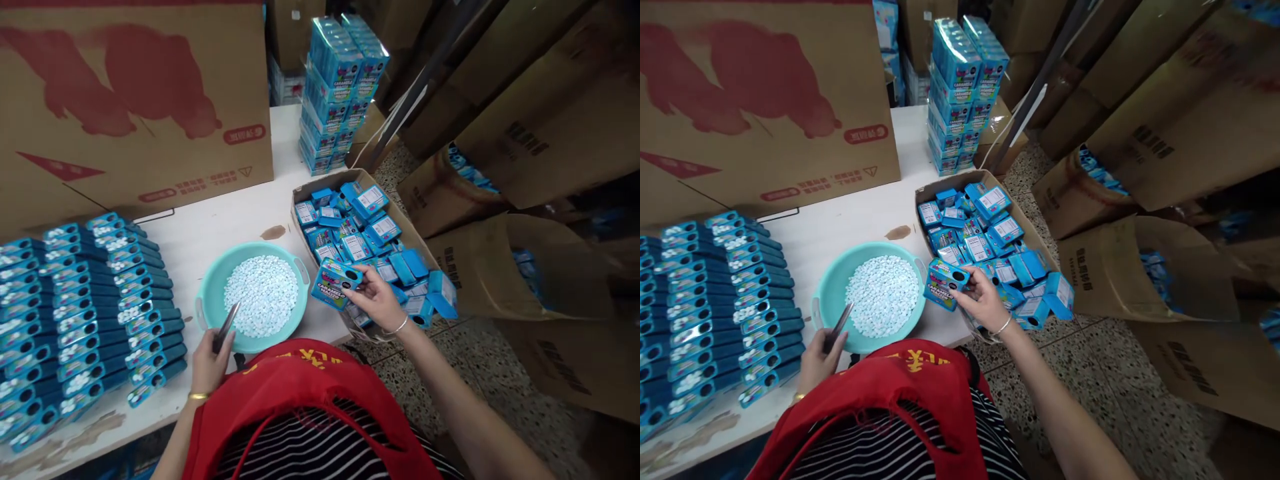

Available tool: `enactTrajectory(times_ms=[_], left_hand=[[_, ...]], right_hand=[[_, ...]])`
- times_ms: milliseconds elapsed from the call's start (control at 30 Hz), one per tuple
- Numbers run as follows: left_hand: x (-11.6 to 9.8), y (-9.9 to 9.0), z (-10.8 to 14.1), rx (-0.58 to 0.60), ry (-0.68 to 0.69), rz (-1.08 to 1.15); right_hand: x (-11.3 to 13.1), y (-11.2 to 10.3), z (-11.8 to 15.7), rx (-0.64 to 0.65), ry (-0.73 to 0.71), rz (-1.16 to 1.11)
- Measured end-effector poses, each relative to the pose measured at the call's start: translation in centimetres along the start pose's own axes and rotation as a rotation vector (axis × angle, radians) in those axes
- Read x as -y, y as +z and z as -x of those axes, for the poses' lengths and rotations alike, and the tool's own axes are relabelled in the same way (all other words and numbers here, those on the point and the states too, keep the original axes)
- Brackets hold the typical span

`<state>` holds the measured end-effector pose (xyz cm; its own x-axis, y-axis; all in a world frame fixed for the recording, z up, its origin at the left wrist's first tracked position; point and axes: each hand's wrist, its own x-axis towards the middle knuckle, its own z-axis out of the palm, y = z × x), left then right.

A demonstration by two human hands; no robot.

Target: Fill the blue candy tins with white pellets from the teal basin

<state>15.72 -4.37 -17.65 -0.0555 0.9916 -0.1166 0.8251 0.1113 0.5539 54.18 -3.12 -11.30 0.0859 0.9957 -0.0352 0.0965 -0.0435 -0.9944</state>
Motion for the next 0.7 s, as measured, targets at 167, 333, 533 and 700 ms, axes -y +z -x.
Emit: enactTrajectory(times_ms=[167, 333, 533, 700], left_hand=[[-0.5, 1.5, -5.6, 0.177, 0.282, -0.213], [-1.3, 5.2, -12.5, 0.341, 0.332, -0.453], [-1.5, 8.6, -12.7, 0.566, 0.497, -0.456], [-0.7, 7.8, -9.4, 0.741, 0.519, -0.385]], right_hand=[[-2.7, 4.6, -0.9, -0.062, 0.159, -0.305], [-5.0, 7.2, -0.9, -0.027, 0.457, -0.626], [-6.9, 8.6, -0.8, -0.003, 0.592, -0.715], [-7.7, 9.0, -1.0, -0.044, 0.61, -0.675]])
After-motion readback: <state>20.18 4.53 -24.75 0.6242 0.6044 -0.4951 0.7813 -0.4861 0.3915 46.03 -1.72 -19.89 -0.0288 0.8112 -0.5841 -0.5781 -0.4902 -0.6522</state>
